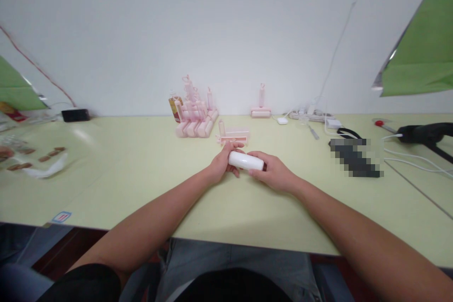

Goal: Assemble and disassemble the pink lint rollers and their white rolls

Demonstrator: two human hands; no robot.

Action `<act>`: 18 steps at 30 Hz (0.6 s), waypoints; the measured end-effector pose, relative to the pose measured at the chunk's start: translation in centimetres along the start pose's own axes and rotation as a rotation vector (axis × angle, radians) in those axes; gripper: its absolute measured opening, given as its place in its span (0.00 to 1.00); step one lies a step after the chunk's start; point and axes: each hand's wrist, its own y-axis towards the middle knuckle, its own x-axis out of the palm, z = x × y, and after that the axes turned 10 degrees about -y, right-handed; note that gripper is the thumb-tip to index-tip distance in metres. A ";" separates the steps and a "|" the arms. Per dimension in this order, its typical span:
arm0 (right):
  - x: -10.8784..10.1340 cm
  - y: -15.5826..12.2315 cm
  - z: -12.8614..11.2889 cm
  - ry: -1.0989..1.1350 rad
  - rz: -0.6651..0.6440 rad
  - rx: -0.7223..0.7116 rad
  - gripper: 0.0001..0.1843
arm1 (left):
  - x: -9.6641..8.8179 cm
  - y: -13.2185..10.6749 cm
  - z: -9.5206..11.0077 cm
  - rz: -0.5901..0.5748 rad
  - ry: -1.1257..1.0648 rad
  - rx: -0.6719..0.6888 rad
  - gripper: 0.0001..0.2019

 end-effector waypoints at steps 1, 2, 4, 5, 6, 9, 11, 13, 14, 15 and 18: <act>0.0 0.0 0.0 0.000 -0.002 0.001 0.28 | 0.0 0.0 0.0 -0.004 -0.004 0.002 0.29; 0.0 0.0 -0.1 -0.002 -0.002 0.001 0.28 | 0.0 0.0 0.0 -0.008 -0.006 0.005 0.29; -0.1 0.0 -0.1 -0.010 0.004 -0.001 0.28 | -0.1 -0.1 0.0 -0.019 -0.007 0.013 0.28; -0.1 0.0 -0.1 -0.013 0.007 -0.002 0.28 | -0.1 -0.1 0.1 -0.026 -0.007 0.016 0.28; -0.1 0.0 -0.1 -0.012 0.008 -0.003 0.27 | -0.1 -0.1 0.1 -0.030 -0.007 0.019 0.28; 0.0 0.1 0.0 0.003 0.004 -0.002 0.27 | 0.0 -0.2 0.1 -0.034 -0.004 0.031 0.29; 0.0 0.1 0.0 0.012 -0.005 0.004 0.27 | 0.0 -0.2 0.1 -0.039 0.004 0.040 0.29; 0.0 0.1 0.0 0.014 -0.009 0.009 0.28 | -0.1 -0.2 0.0 -0.047 0.009 0.043 0.29; 0.0 0.0 0.0 0.014 -0.009 0.010 0.28 | -0.1 -0.2 0.0 -0.050 0.010 0.042 0.29; 0.0 0.0 0.0 0.014 -0.008 0.011 0.28 | -0.1 -0.2 0.0 -0.052 0.009 0.043 0.29; 0.0 0.0 -0.1 0.008 -0.001 0.013 0.27 | -0.1 -0.3 0.0 -0.052 0.008 0.045 0.29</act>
